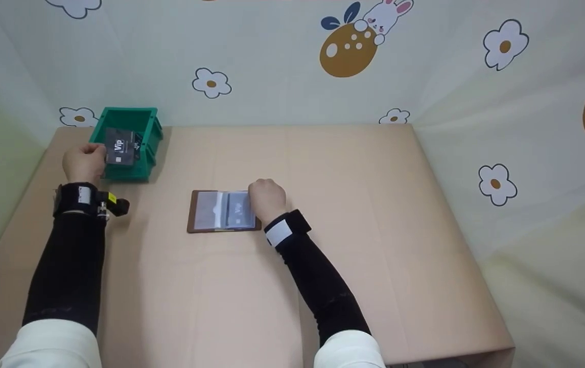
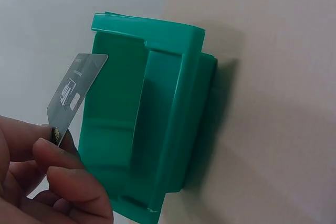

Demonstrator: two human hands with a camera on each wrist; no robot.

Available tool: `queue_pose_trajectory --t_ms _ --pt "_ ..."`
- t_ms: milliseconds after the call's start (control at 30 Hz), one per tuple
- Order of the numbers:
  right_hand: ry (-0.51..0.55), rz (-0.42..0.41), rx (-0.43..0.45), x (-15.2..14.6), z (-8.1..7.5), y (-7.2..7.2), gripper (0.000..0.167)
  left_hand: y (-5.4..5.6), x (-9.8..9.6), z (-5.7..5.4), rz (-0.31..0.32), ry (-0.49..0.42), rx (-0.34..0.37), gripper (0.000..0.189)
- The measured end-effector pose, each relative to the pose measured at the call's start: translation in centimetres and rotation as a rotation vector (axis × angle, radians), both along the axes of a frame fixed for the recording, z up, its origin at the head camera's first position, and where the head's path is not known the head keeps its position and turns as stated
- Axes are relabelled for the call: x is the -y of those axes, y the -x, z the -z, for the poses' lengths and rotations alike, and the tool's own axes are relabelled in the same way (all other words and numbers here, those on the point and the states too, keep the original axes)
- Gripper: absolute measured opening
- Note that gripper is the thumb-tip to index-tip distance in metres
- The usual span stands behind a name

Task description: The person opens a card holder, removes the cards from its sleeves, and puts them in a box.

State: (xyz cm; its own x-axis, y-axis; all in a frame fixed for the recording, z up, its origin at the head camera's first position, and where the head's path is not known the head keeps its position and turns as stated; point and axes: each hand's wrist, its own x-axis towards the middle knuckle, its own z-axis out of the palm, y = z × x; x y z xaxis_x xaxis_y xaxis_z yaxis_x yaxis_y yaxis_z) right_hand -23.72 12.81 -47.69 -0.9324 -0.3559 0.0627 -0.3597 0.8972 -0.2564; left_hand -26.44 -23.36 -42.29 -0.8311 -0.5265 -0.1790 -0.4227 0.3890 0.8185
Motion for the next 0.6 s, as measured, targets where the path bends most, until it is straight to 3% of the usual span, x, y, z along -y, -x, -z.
queue_pose_trajectory --t_ms 300,600 --pt "-0.001 0.004 0.011 -0.04 0.02 0.02 0.013 0.03 -0.52 -0.35 0.010 -0.087 0.019 0.043" --pt "-0.004 0.005 0.004 -0.02 0.04 0.03 0.012 -0.37 -0.26 -0.20 0.028 -0.006 0.016 0.040"
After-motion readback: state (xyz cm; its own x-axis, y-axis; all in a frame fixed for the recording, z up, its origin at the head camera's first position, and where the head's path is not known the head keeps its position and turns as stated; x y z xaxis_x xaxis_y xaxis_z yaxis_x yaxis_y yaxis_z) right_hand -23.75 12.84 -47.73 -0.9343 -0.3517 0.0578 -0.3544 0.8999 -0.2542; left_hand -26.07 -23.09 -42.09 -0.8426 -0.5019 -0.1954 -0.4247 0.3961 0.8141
